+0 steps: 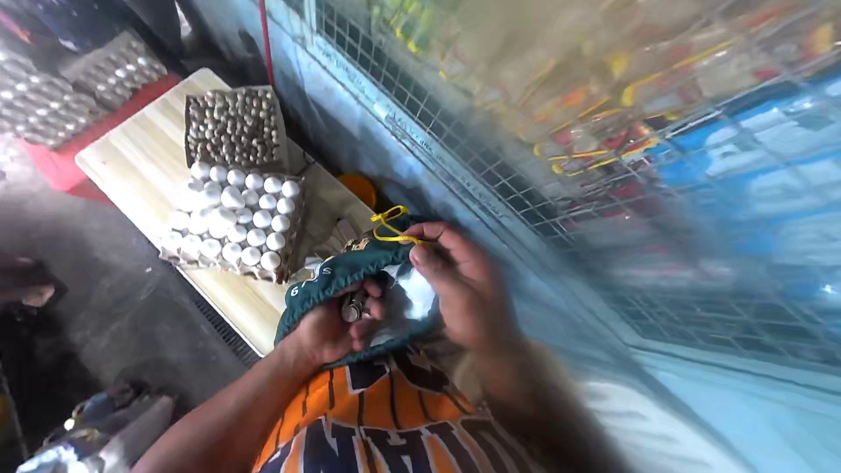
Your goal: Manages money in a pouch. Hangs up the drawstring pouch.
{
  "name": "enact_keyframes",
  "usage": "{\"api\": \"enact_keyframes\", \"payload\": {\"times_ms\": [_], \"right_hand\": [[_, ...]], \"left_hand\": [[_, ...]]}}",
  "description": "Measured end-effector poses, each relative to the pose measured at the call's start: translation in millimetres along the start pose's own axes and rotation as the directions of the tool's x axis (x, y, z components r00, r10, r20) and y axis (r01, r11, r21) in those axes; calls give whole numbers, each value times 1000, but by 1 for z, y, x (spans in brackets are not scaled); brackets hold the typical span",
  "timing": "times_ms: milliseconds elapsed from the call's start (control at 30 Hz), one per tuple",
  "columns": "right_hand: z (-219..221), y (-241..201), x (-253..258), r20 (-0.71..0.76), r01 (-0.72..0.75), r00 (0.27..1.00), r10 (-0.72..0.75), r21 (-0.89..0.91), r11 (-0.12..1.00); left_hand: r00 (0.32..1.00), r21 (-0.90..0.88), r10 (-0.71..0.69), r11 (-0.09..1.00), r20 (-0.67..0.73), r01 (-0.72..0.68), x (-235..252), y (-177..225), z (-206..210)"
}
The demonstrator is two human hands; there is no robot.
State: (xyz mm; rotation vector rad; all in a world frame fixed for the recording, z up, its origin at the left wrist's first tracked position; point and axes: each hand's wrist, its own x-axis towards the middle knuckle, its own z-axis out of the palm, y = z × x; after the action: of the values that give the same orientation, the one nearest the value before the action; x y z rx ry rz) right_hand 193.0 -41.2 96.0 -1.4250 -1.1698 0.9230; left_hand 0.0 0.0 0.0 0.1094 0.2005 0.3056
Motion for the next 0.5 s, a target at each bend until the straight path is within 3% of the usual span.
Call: {"api": "enact_keyframes", "payload": {"times_ms": [100, 233, 400, 500], "right_hand": [[8, 4, 1, 44, -27, 999, 28, -36, 999], [1, 11, -1, 84, 47, 996, -34, -153, 987], [-8, 7, -11, 313, 229, 940, -135, -286, 931], [-8, 7, -11, 418, 258, 904, -93, -357, 898]], "left_hand": [[998, -102, 58, 993, 23, -56, -3, -5, -4], [996, -212, 88, 974, 35, -79, -7, -5, -4], [994, -238, 82, 969, 72, -63, -5, -8, -10], [998, -214, 55, 975, 2, -53, -5, -8, -6]]}}
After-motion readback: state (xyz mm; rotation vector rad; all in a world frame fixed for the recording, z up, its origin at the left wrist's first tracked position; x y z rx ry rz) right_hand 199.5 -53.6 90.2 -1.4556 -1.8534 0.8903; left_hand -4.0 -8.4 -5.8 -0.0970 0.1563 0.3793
